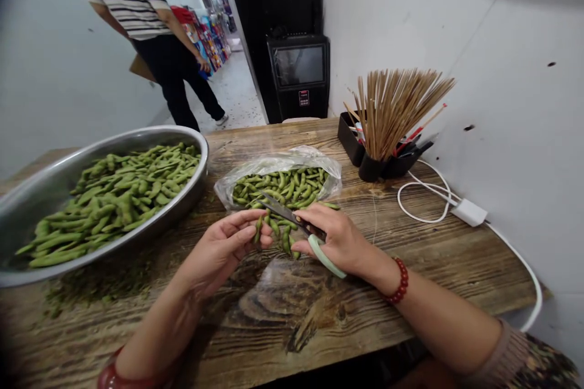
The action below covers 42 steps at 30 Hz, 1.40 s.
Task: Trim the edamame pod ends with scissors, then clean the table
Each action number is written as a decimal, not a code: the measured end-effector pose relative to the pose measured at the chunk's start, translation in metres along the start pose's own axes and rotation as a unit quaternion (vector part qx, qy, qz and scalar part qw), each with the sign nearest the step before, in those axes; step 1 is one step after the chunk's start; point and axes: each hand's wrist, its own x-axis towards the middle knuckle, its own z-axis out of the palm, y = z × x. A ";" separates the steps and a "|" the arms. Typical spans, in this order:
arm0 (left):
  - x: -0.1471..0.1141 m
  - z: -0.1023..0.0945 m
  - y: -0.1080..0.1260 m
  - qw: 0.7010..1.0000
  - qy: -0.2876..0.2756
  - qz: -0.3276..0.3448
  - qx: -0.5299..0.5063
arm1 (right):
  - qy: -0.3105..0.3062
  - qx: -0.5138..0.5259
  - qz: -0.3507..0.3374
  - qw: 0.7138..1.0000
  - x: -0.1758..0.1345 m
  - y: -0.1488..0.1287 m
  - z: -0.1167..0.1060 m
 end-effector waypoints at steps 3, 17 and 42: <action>0.000 -0.001 -0.001 1.000 0.001 -0.016 -0.019 | -0.007 -0.015 -0.006 1.000 -0.002 0.003 0.000; -0.001 -0.004 0.005 0.999 -0.018 -0.011 0.034 | 0.009 -0.032 0.002 0.999 -0.002 0.006 -0.002; 0.000 -0.003 0.006 0.986 0.013 0.067 0.150 | -0.069 0.002 0.004 0.998 0.000 -0.001 -0.008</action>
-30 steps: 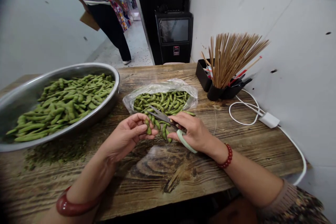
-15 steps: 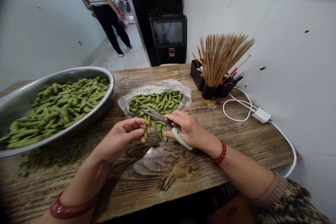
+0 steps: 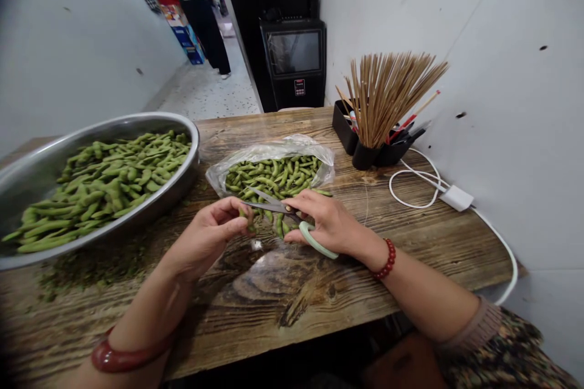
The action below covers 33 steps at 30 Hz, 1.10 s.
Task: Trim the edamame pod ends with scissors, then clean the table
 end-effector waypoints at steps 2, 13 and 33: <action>-0.001 -0.004 0.007 0.999 0.025 0.021 0.021 | 0.013 -0.002 0.002 1.000 0.000 0.002 0.000; 0.000 -0.032 0.017 0.977 0.108 0.028 0.180 | 0.022 -0.002 -0.004 1.000 -0.002 0.007 0.002; 0.011 -0.046 -0.007 0.762 0.029 0.061 0.644 | 0.025 -0.021 0.001 0.999 -0.002 0.009 0.003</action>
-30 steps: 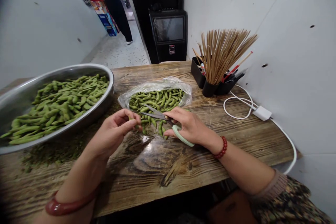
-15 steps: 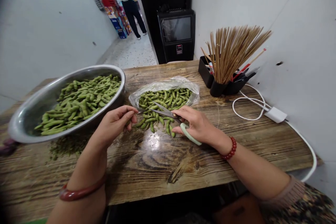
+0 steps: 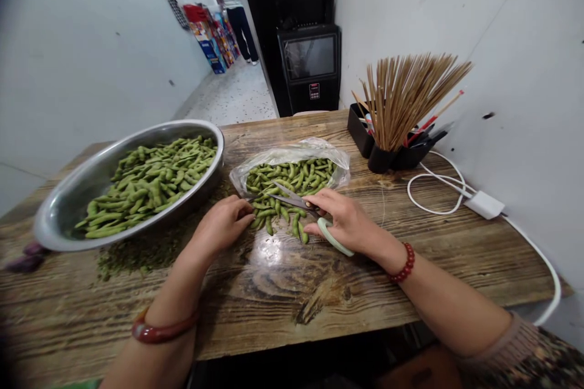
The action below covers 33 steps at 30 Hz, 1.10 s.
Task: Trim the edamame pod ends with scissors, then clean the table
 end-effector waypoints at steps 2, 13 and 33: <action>0.001 0.003 0.000 1.000 -0.009 0.003 -0.017 | -0.003 0.001 -0.005 1.000 0.000 0.000 0.001; -0.003 -0.006 0.021 0.885 -0.004 -0.060 -0.462 | 0.001 0.015 -0.008 1.000 0.001 -0.001 0.001; -0.009 0.003 0.044 0.780 -0.076 -0.102 -0.613 | -0.040 -0.007 -0.010 0.999 0.003 -0.013 0.001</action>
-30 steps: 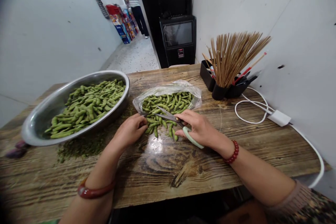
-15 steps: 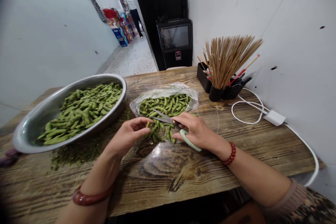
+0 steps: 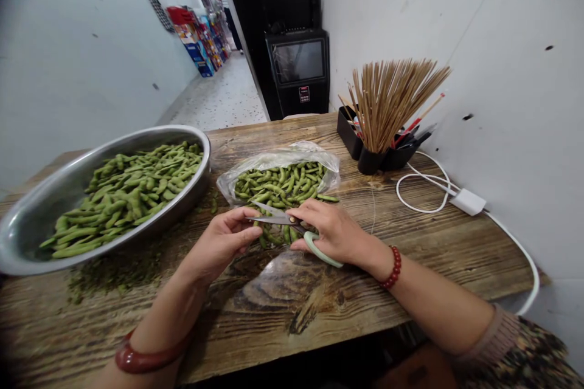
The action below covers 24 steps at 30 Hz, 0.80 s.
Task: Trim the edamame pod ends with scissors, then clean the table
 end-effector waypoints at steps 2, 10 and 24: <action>0.000 0.003 0.001 1.000 -0.006 0.003 0.014 | -0.004 0.002 -0.001 1.000 0.000 -0.001 0.000; -0.001 0.005 0.000 1.000 -0.008 -0.003 0.028 | -0.016 0.007 -0.003 1.000 0.000 -0.001 0.000; 0.000 0.008 -0.001 0.996 -0.013 0.066 0.060 | -0.023 0.005 -0.003 1.000 0.001 -0.004 0.003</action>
